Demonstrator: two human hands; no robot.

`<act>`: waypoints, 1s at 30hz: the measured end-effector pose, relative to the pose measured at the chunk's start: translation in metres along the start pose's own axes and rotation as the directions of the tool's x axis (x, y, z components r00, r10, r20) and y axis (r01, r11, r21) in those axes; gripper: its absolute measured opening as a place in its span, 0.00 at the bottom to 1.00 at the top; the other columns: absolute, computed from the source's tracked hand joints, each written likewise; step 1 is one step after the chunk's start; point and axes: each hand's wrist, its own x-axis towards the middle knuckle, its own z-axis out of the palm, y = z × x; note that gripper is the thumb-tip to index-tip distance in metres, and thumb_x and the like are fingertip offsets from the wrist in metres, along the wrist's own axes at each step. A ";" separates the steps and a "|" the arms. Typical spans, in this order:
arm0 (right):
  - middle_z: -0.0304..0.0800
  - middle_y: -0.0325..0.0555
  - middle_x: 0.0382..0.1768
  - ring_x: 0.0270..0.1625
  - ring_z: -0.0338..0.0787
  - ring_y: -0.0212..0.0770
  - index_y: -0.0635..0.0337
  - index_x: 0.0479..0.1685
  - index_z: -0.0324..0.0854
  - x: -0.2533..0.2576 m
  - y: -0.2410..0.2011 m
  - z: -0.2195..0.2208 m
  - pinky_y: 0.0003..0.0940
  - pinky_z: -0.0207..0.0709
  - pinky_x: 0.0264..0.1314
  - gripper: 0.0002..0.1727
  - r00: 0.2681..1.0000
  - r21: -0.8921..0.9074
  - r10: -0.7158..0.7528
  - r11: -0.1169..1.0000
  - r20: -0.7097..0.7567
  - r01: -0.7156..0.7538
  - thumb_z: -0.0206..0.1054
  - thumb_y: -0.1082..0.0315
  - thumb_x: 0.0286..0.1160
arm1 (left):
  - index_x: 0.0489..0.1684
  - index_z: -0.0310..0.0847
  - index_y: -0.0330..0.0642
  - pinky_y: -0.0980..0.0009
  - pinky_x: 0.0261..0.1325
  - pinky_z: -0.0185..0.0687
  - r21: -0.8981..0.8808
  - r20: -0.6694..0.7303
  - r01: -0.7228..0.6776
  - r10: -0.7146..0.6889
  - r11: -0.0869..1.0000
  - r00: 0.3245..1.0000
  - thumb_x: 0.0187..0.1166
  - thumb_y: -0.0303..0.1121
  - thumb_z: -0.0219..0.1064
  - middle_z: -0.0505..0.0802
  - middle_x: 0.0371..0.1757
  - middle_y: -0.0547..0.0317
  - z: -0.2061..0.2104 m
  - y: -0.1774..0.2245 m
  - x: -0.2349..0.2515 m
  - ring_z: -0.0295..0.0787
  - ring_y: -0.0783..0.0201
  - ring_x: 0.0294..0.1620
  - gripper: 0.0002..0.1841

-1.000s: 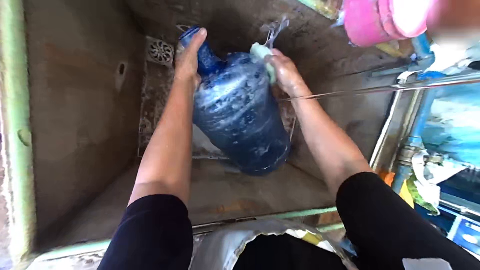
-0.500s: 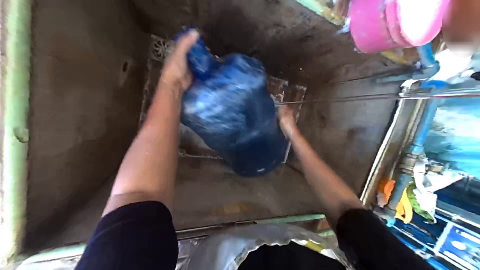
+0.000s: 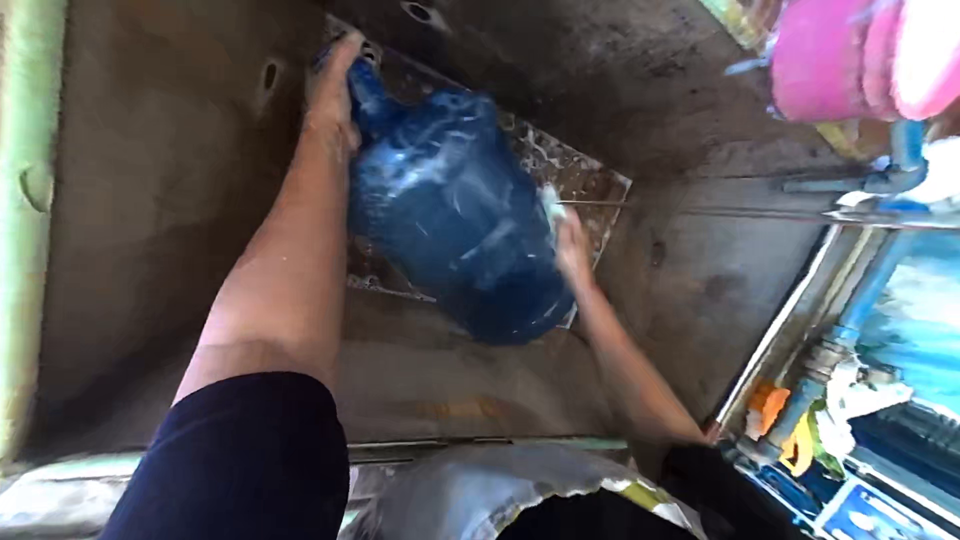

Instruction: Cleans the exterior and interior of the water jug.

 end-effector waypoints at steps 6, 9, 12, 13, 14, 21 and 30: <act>0.57 0.70 0.89 0.92 0.57 0.67 0.66 0.81 0.75 -0.083 0.012 0.004 0.64 0.54 0.91 0.28 0.962 -0.040 -0.260 0.964 0.079 0.264 0.61 0.66 0.81 | 0.73 0.71 0.47 0.65 0.55 0.85 -0.006 -0.088 0.100 -0.100 0.995 0.991 0.83 0.45 0.61 0.86 0.56 0.59 -0.021 -0.030 0.011 0.86 0.67 0.54 0.22; 0.72 0.63 0.82 0.85 0.73 0.50 0.67 0.85 0.67 0.015 -0.011 -0.005 0.47 0.65 0.87 0.27 0.996 0.085 0.062 0.994 0.062 -0.067 0.55 0.63 0.91 | 0.64 0.72 0.48 0.65 0.52 0.87 -0.116 0.107 0.058 -0.046 0.992 0.993 0.85 0.41 0.57 0.87 0.49 0.61 -0.001 -0.025 -0.001 0.87 0.66 0.49 0.15; 0.78 0.65 0.77 0.81 0.78 0.55 0.65 0.85 0.67 0.050 -0.014 0.000 0.53 0.65 0.85 0.27 0.981 0.019 0.181 0.983 0.067 -0.182 0.50 0.60 0.95 | 0.63 0.71 0.49 0.67 0.53 0.87 -0.073 0.177 0.063 -0.050 0.995 0.983 0.88 0.43 0.54 0.88 0.49 0.63 0.003 -0.023 -0.007 0.88 0.67 0.49 0.14; 0.80 0.64 0.75 0.78 0.80 0.55 0.63 0.85 0.68 0.030 -0.020 0.002 0.54 0.69 0.82 0.26 0.993 0.012 0.110 0.994 0.050 -0.110 0.51 0.60 0.94 | 0.68 0.71 0.48 0.65 0.54 0.86 -0.069 0.111 0.071 -0.063 0.995 0.992 0.88 0.46 0.56 0.88 0.52 0.61 -0.001 -0.021 -0.002 0.88 0.66 0.51 0.18; 0.77 0.61 0.79 0.80 0.79 0.53 0.61 0.86 0.67 0.001 -0.017 0.003 0.53 0.71 0.82 0.26 0.999 0.005 -0.018 1.000 0.049 0.018 0.52 0.61 0.94 | 0.74 0.71 0.47 0.64 0.57 0.86 -0.047 0.011 0.091 -0.090 0.995 0.996 0.88 0.50 0.58 0.87 0.58 0.58 -0.005 -0.021 0.003 0.87 0.65 0.55 0.23; 0.69 0.62 0.85 0.86 0.70 0.57 0.66 0.84 0.70 -0.041 0.032 -0.022 0.56 0.64 0.87 0.29 0.994 0.001 -0.040 0.999 0.101 0.041 0.62 0.66 0.84 | 0.75 0.69 0.48 0.66 0.56 0.83 -0.029 -0.117 0.098 -0.101 0.995 0.988 0.85 0.44 0.58 0.85 0.58 0.59 -0.040 -0.050 0.003 0.84 0.68 0.56 0.23; 0.60 0.72 0.87 0.90 0.62 0.62 0.69 0.72 0.80 -0.093 0.043 -0.026 0.53 0.64 0.88 0.25 0.952 0.011 -0.268 0.963 0.144 0.270 0.63 0.65 0.78 | 0.71 0.70 0.46 0.68 0.53 0.79 0.007 -0.299 0.202 -0.191 0.979 0.935 0.89 0.47 0.53 0.82 0.55 0.59 -0.063 -0.052 -0.014 0.81 0.68 0.51 0.20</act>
